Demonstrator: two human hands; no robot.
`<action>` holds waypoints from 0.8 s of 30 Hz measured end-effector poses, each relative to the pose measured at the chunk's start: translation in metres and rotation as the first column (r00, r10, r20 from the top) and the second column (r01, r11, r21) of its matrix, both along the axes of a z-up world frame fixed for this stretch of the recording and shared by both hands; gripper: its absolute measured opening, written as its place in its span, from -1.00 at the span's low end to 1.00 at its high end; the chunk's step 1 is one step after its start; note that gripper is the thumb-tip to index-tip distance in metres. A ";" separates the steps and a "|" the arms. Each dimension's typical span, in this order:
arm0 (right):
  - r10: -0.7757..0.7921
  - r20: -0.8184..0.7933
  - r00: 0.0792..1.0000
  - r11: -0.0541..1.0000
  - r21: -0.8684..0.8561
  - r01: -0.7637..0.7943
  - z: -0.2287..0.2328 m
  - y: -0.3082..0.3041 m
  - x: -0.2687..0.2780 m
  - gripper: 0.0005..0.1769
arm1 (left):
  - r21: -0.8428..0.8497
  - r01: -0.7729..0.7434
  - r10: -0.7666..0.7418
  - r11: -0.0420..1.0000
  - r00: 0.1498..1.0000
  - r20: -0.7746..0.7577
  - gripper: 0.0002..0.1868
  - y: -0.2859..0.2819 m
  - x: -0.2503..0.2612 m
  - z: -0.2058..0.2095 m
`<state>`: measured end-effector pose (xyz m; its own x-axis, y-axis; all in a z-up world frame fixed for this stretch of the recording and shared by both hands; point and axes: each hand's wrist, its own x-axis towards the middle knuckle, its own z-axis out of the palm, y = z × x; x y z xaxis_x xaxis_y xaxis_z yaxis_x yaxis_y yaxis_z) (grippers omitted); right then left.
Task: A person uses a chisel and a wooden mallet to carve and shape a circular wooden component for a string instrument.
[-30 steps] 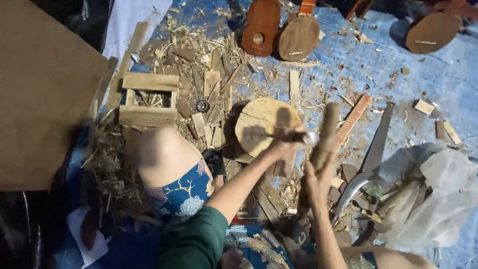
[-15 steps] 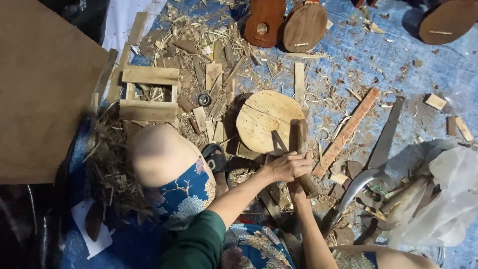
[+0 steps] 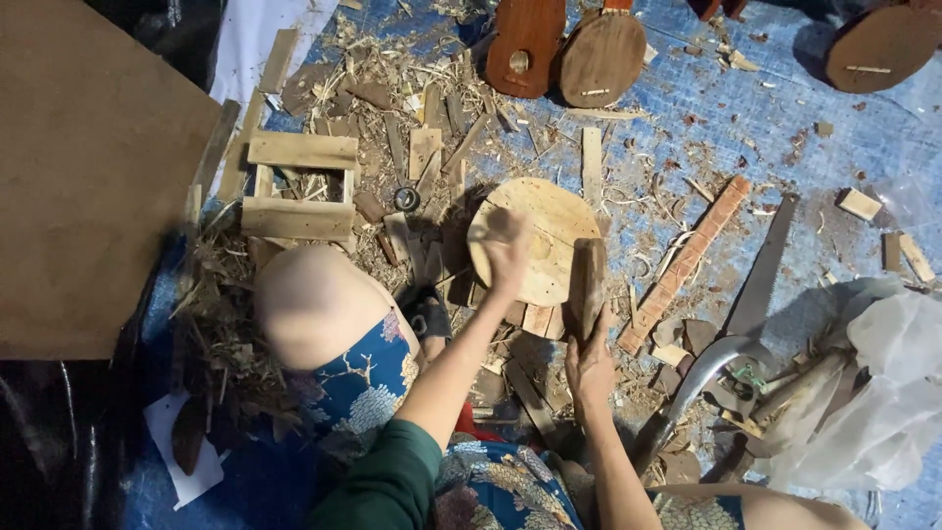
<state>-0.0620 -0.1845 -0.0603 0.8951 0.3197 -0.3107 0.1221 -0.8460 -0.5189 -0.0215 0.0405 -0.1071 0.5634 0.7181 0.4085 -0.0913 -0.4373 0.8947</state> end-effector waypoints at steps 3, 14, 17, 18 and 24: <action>0.006 0.007 1.000 1.000 0.013 -0.006 -0.001 -0.001 -0.002 -0.02 | -0.513 -0.227 0.350 0.828 0.924 0.155 -0.77 0.022 -0.017 0.063; 0.005 -0.021 1.000 0.998 0.060 -0.004 0.021 0.008 -0.013 0.01 | -0.595 -0.217 0.291 0.774 0.956 0.029 -0.65 0.019 -0.012 0.030; -0.024 -0.049 0.999 0.990 0.137 0.030 0.021 0.006 -0.012 0.02 | -0.611 -0.089 0.134 0.787 0.991 0.029 -0.43 0.015 0.004 -0.038; -0.025 -0.049 0.998 0.990 0.138 0.032 0.019 0.005 -0.011 0.02 | -0.610 -0.087 0.132 0.788 0.991 0.029 -0.43 0.014 -0.001 -0.022; 0.012 -0.023 1.000 0.995 0.096 -0.010 0.019 0.002 -0.010 0.02 | -0.312 -0.131 0.130 0.941 0.991 -0.024 -0.54 0.017 -0.012 0.034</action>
